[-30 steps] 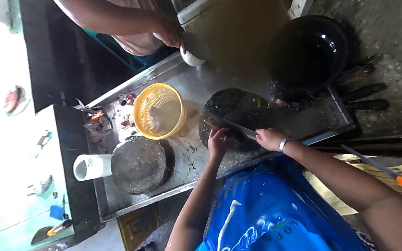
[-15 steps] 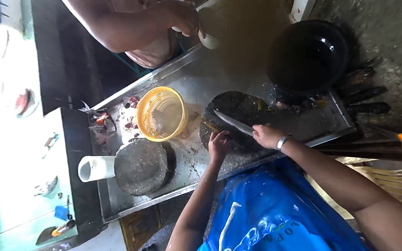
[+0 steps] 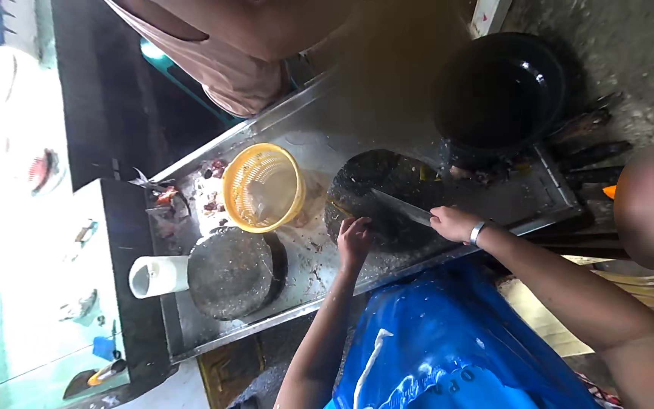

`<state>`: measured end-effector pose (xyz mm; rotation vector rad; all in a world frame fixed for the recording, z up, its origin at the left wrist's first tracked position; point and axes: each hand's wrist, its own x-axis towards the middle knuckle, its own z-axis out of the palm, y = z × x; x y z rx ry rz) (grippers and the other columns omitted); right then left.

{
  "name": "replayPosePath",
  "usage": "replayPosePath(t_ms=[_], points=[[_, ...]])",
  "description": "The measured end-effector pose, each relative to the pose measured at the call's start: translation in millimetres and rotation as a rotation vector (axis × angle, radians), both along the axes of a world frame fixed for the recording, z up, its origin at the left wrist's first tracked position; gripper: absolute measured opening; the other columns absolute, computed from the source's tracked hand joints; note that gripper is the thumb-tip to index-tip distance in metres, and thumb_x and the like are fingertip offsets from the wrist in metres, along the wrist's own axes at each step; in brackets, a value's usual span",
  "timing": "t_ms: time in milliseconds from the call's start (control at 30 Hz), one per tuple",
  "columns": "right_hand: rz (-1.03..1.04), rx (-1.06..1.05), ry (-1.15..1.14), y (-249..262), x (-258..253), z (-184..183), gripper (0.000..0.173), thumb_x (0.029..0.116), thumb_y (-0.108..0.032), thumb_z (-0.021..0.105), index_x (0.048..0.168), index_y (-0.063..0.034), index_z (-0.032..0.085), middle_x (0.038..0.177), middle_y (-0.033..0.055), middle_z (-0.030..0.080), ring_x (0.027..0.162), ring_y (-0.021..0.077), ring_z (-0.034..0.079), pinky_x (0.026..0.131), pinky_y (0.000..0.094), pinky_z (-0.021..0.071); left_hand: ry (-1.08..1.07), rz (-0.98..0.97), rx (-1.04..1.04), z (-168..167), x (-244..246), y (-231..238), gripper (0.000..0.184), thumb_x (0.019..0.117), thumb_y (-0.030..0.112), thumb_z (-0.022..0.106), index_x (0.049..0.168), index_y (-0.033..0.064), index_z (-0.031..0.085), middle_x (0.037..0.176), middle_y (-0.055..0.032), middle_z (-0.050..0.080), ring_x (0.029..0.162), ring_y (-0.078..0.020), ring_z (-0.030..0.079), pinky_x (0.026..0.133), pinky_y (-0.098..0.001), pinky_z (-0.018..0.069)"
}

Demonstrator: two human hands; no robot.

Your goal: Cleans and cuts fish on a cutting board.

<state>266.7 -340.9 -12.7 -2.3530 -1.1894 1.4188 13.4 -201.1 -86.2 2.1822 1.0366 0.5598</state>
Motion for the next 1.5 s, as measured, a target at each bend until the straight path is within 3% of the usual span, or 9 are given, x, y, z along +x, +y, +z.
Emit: replayPosePath(t_ms=[167, 300, 467, 567, 700, 1067, 1167, 1233, 1500], points=[[0.21, -0.002, 0.037, 42, -16, 15, 0.034, 0.11, -0.027, 0.038, 0.116, -0.0053, 0.064, 0.1, 0.0196, 0.069, 0.084, 0.0333, 0.07, 0.068, 0.052, 0.0549, 0.02, 0.037, 0.012, -4, 1, -2, 0.03, 0.0895, 0.004, 0.073, 0.117, 0.014, 0.074, 0.122, -0.0122, 0.064, 0.092, -0.017, 0.071, 0.076, -0.0353, 0.064], [0.335, -0.049, -0.04, 43, -7, 12, 0.036, 0.1084, -0.023, 0.043, 0.124, 0.0005, 0.065, 0.116, 0.0262, 0.069, 0.113, 0.0428, 0.067, 0.093, 0.0647, 0.0517, 0.016, 0.047, 0.0, -2, 1, -1, 0.029, 0.0892, 0.003, 0.073, 0.116, 0.0143, 0.075, 0.121, -0.0113, 0.065, 0.092, -0.0162, 0.07, 0.076, -0.0344, 0.0634], [0.254, -0.007, -0.081, 24, 8, 28, 0.031, 0.1086, -0.023, 0.043, 0.114, -0.0023, 0.066, 0.105, 0.0234, 0.07, 0.101, 0.0407, 0.07, 0.083, 0.0617, 0.0541, -0.007, 0.06, -0.005, -2, 1, -5, 0.031, 0.0894, 0.003, 0.072, 0.118, 0.0139, 0.074, 0.121, -0.0121, 0.064, 0.091, -0.0161, 0.07, 0.076, -0.0335, 0.0634], [0.214, 0.049, -0.031, 33, 4, 39, 0.032, 0.1107, -0.026, 0.039, 0.113, -0.0057, 0.063, 0.094, 0.019, 0.068, 0.079, 0.0339, 0.069, 0.066, 0.052, 0.055, -0.013, 0.066, -0.001, -3, 4, -5, 0.031, 0.0896, 0.003, 0.073, 0.118, 0.0146, 0.074, 0.123, -0.0125, 0.064, 0.092, -0.0167, 0.071, 0.076, -0.0347, 0.0639], [0.173, -0.006, 0.038, 39, -18, 11, 0.032, 0.1097, -0.026, 0.04, 0.117, -0.0049, 0.063, 0.092, 0.0194, 0.067, 0.071, 0.0319, 0.067, 0.059, 0.0485, 0.0537, 0.018, 0.047, 0.009, -1, 4, -4, 0.031, 0.0895, 0.003, 0.072, 0.119, 0.0137, 0.074, 0.124, -0.0135, 0.064, 0.093, -0.0191, 0.071, 0.076, -0.0373, 0.0637], [0.256, -0.078, -0.053, 16, 27, 11, 0.031, 0.1098, -0.027, 0.042, 0.111, -0.0041, 0.064, 0.093, 0.0193, 0.068, 0.08, 0.033, 0.069, 0.068, 0.0515, 0.0548, 0.03, 0.005, -0.025, 4, 9, 3, 0.032, 0.0905, 0.003, 0.072, 0.12, 0.0148, 0.074, 0.125, -0.0117, 0.064, 0.094, -0.0174, 0.071, 0.078, -0.0358, 0.064], [0.268, 0.036, -0.096, 15, 20, 26, 0.038, 0.109, -0.03, 0.05, 0.145, -0.0218, 0.059, 0.114, 0.021, 0.072, 0.106, 0.0419, 0.069, 0.092, 0.0634, 0.053, 0.008, 0.035, -0.013, 1, 4, -2, 0.03, 0.0897, 0.004, 0.072, 0.118, 0.0143, 0.074, 0.121, -0.0116, 0.065, 0.091, -0.0169, 0.071, 0.077, -0.0351, 0.0639], [0.328, 0.067, -0.224, 19, 12, 41, 0.045, 0.1076, -0.03, 0.052, 0.152, -0.0357, 0.051, 0.116, 0.017, 0.074, 0.107, 0.0409, 0.07, 0.091, 0.0634, 0.0528, -0.006, 0.043, -0.008, 0, 3, -2, 0.03, 0.0893, 0.003, 0.073, 0.118, 0.0138, 0.074, 0.12, -0.0116, 0.065, 0.092, -0.0169, 0.071, 0.077, -0.0355, 0.0638], [0.656, 0.144, -0.564, 27, 5, 95, 0.036, 0.1048, -0.015, 0.048, 0.132, -0.024, 0.069, 0.109, 0.0182, 0.07, 0.091, 0.0406, 0.069, 0.078, 0.0602, 0.0533, 0.003, 0.063, -0.02, 1, 4, -4, 0.031, 0.09, 0.003, 0.072, 0.119, 0.0128, 0.074, 0.122, -0.0136, 0.065, 0.093, -0.0187, 0.071, 0.079, -0.0368, 0.0633]])
